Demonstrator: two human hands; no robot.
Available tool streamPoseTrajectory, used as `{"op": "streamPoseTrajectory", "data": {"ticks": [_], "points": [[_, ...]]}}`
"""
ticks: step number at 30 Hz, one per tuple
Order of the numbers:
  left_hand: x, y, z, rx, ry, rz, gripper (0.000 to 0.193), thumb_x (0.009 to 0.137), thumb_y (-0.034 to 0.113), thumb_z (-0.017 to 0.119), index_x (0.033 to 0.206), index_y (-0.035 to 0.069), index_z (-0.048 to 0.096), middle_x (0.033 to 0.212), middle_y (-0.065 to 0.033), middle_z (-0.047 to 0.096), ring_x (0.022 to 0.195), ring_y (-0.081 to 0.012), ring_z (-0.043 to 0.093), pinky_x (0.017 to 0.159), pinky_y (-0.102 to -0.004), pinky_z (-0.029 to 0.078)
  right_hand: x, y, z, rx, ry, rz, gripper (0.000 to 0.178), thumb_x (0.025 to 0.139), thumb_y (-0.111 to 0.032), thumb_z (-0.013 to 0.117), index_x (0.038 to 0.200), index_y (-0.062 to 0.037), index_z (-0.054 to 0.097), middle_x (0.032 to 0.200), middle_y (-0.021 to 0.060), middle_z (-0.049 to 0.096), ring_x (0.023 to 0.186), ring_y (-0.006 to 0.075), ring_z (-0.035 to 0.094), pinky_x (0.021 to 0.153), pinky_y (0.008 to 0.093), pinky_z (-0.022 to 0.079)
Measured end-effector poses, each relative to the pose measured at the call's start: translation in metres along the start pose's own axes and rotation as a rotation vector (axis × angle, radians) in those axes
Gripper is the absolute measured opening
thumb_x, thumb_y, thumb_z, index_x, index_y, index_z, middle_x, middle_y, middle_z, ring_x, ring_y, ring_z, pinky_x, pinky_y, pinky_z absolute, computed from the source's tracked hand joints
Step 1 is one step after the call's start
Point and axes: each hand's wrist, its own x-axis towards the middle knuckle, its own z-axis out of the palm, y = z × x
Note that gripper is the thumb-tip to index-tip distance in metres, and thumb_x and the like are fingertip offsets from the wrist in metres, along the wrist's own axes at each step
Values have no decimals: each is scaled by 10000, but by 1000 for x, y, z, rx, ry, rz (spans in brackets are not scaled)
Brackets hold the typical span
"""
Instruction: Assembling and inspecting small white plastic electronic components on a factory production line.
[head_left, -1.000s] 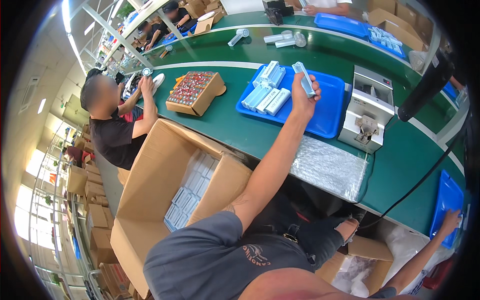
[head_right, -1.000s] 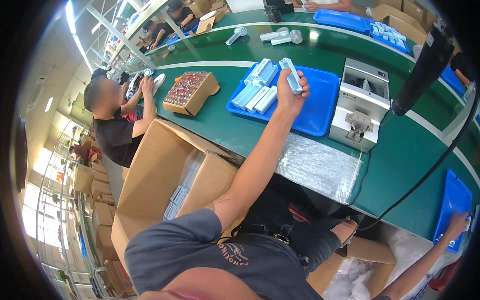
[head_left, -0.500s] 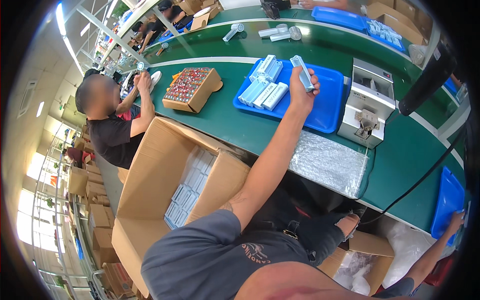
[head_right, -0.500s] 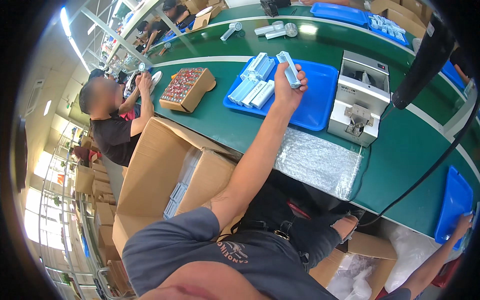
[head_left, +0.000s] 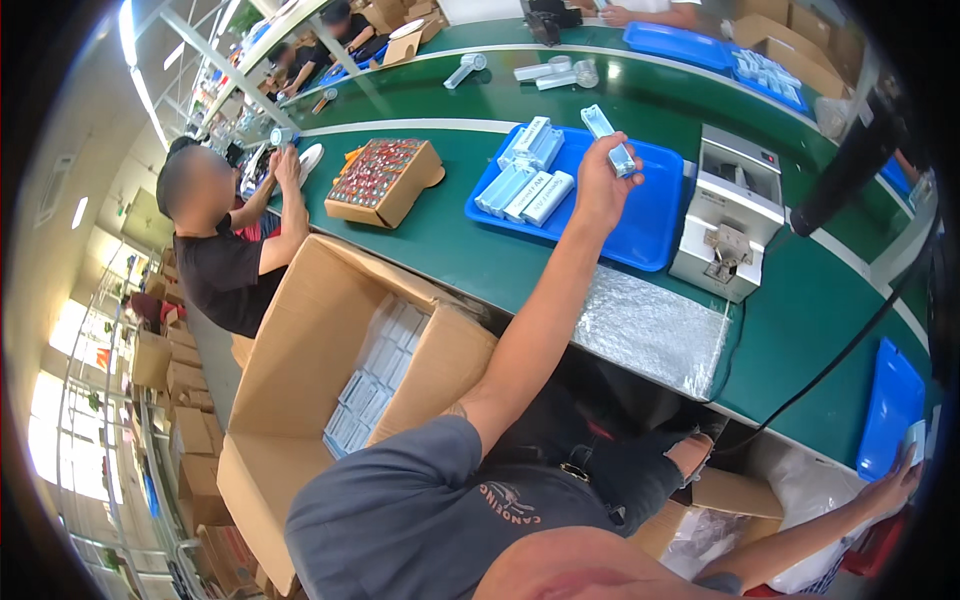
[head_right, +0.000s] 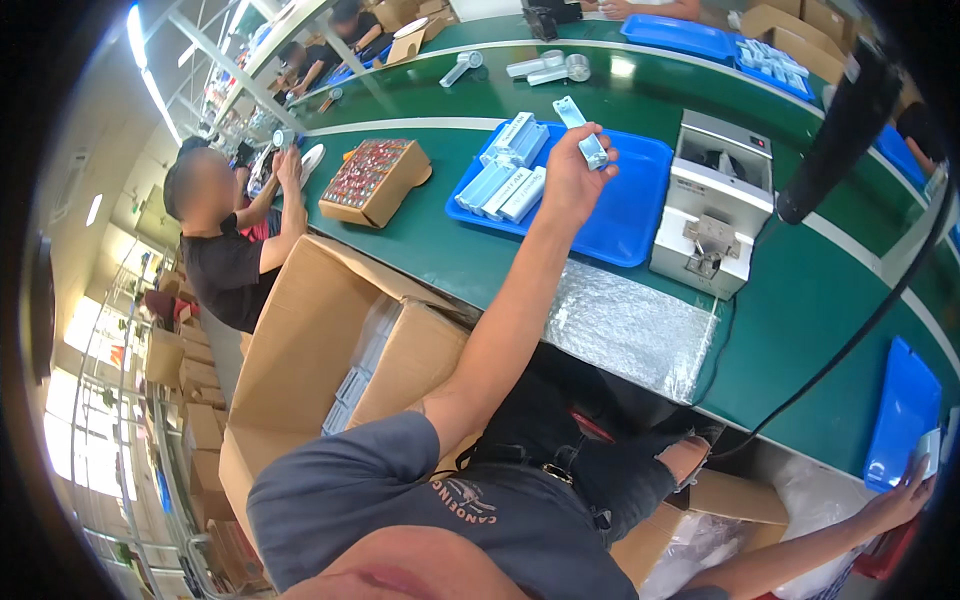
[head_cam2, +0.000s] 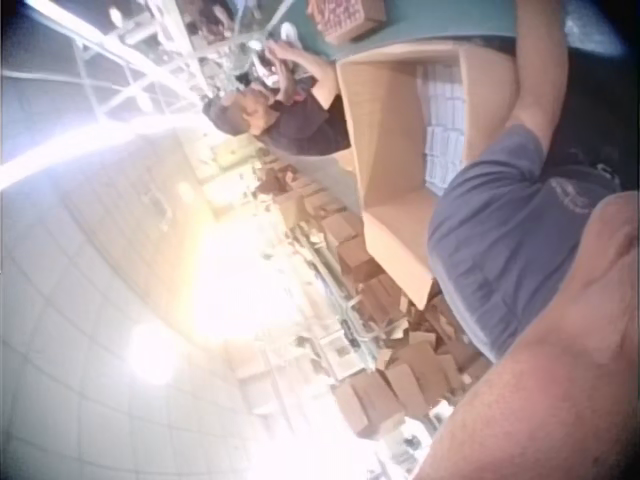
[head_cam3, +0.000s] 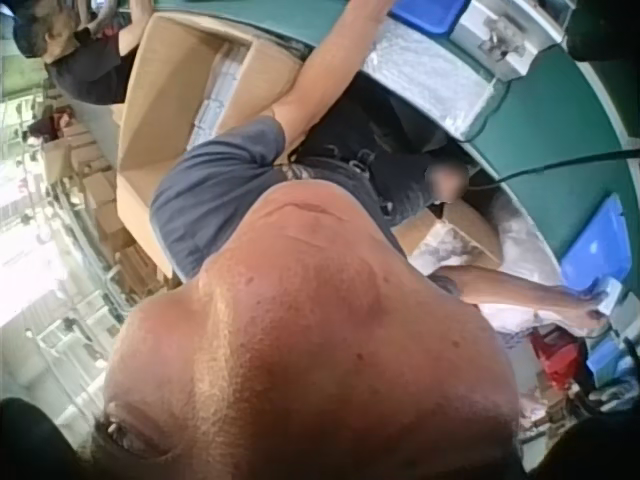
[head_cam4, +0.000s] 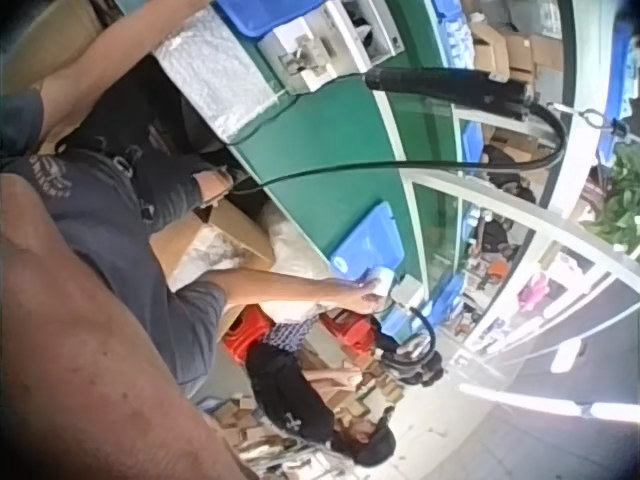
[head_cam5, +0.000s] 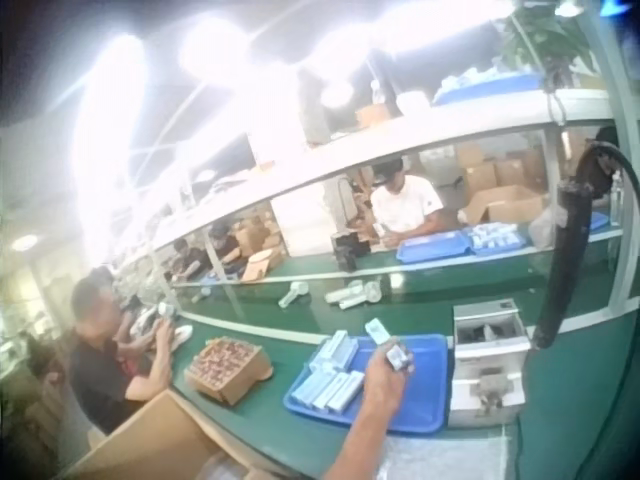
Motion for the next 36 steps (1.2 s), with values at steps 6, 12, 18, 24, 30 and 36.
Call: {"op": "streamPoseTrajectory", "data": {"ticks": [6, 12, 18, 24, 30, 36], "points": [[-53, 10, 48, 224, -190, 49, 217, 889, 256, 648, 961, 76, 552, 796, -34, 568, 704, -143, 569, 614, -297, 437, -181, -153, 87, 323, -526, -259, 685, 852, -450, 718, 1302, 10, 485, 1254, 219, 557, 1128, 347, 563, 983, 484, 458], [-146, 8, 43, 672, -253, -10, 215, 870, 212, 745, 939, 37, 640, 845, -21, 633, 726, -71, 564, 624, -230, 435, -252, -208, 182, 225, -1175, -475, 605, 631, 76, 679, 1218, -7, 560, 1217, 191, 597, 1145, 394, 592, 967, 436, 487], [-146, -2, 44, 873, -417, -29, 252, 834, 77, 764, 1058, 1, 676, 977, -38, 706, 913, -83, 622, 814, -259, 500, -248, -203, 208, 53, -1393, -674, 636, 619, 60, 675, 1238, 6, 542, 1309, 157, 524, 1205, 392, 534, 1000, 433, 471], [-145, -17, 52, 881, -330, 56, 250, 818, 48, 769, 1038, -1, 662, 907, -40, 704, 849, -84, 634, 768, -256, 510, -251, -198, 208, -108, -1226, -877, 620, 641, 44, 681, 1248, 4, 560, 1315, 156, 540, 1250, 375, 517, 1057, 477, 428], [-137, -30, 57, 727, -256, 176, 220, 804, 77, 796, 980, 31, 672, 889, -8, 691, 817, -65, 603, 734, -262, 520, -268, -212, 217, 253, -910, -46, 370, 847, -35, 693, 1193, -6, 564, 1155, 171, 661, 1067, 267, 650, 932, 357, 485], [-123, -32, 58, 619, -232, 86, 177, 837, 72, 765, 958, 24, 646, 795, -40, 680, 695, -110, 630, 580, -227, 435, -282, -193, 258, 512, -727, 293, 171, 861, -28, 694, 1028, 5, 678, 868, 81, 734, 837, 124, 687, 749, 275, 513]]}}
